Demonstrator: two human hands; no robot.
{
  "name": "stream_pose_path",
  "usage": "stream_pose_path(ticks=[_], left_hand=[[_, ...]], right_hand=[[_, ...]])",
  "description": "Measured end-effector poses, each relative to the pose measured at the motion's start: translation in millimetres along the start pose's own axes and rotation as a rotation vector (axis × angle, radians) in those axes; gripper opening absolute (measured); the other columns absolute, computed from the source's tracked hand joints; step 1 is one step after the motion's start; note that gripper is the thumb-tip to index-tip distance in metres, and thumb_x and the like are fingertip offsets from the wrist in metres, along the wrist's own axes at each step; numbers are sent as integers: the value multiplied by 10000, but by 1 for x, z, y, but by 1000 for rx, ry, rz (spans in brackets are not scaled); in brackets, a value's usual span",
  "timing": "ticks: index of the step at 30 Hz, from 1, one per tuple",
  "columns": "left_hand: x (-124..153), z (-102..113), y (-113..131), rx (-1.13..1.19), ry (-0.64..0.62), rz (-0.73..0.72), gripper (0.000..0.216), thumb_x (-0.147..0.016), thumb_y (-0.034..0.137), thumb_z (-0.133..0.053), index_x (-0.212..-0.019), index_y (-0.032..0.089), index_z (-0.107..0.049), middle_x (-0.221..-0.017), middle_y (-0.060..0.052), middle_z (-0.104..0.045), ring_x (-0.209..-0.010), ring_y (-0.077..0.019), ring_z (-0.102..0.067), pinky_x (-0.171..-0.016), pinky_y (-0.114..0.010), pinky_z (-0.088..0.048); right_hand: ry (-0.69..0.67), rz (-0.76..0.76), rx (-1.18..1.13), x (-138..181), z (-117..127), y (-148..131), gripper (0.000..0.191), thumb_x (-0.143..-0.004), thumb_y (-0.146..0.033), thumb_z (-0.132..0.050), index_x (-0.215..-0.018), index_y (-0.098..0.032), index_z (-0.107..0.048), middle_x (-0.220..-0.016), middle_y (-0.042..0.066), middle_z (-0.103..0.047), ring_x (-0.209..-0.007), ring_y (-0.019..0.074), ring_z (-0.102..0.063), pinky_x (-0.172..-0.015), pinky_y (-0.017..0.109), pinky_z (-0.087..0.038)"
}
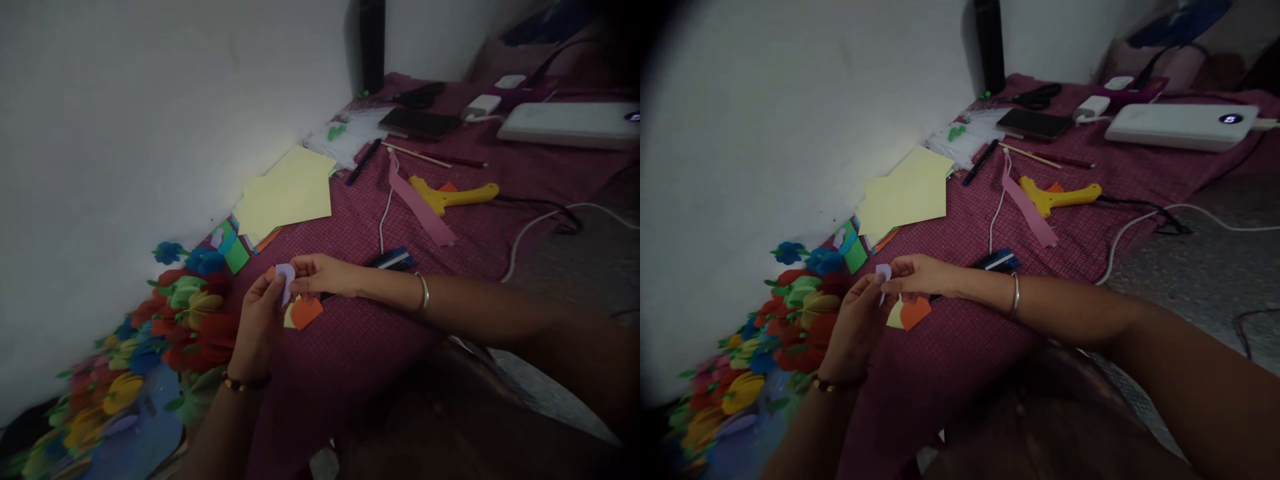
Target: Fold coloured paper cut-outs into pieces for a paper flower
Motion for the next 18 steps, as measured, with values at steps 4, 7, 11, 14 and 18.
stream_pose_path(ticks=[4, 7, 11, 14, 18], left_hand=[[12, 4, -5, 81, 9, -45, 147, -694, 235, -751, -714, 153, -631, -708, 25, -630, -619, -53, -571, -608, -159, -472], [20, 0, -9, 198, -40, -78, 129, -682, 208, -751, -721, 148, -643, -727, 15, -644, -635, -62, -580, -634, -173, -482], [32, -8, -9, 241, -98, -140, 143, -696, 240, -736, -678, 140, -635, -662, 0, -636, -610, -76, -580, -628, -192, -489], [37, -4, -8, 250, -45, -184, 189, -668, 251, -751, -615, 137, -610, -595, 6, -607, -575, -74, -568, -606, -185, -484], [38, 9, -9, 287, 48, -168, 165, -662, 226, -745, -640, 138, -607, -626, 13, -612, -580, -76, -567, -588, -188, -480]], right_hand=[[-131, 32, -13, 0, -8, 2, 291, -742, -327, -720, -868, -134, -542, -718, -31, -602, -557, 48, -562, -512, 161, -465], [-179, 62, -27, 1, -12, 3, 377, -702, -394, -752, -879, -128, -552, -754, -11, -631, -603, 57, -586, -541, 166, -478], [-162, 56, 4, 4, -19, 2, 477, -665, -520, -742, -848, -123, -553, -706, -5, -634, -592, 69, -593, -545, 177, -484], [-146, 31, 43, 5, -27, -3, 482, -664, -538, -734, -832, -127, -544, -689, -10, -628, -563, 61, -576, -531, 174, -467], [-183, 17, 42, 1, -34, -1, 451, -670, -491, -751, -845, -126, -553, -711, -13, -621, -571, 57, -573, -541, 174, -463]])
Point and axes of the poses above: each hand's wrist, its own x-axis away from the middle knuckle, its own z-axis out of the back of the hand, y = z × x, the point moved 4 cm from there along -x, towards the middle knuckle
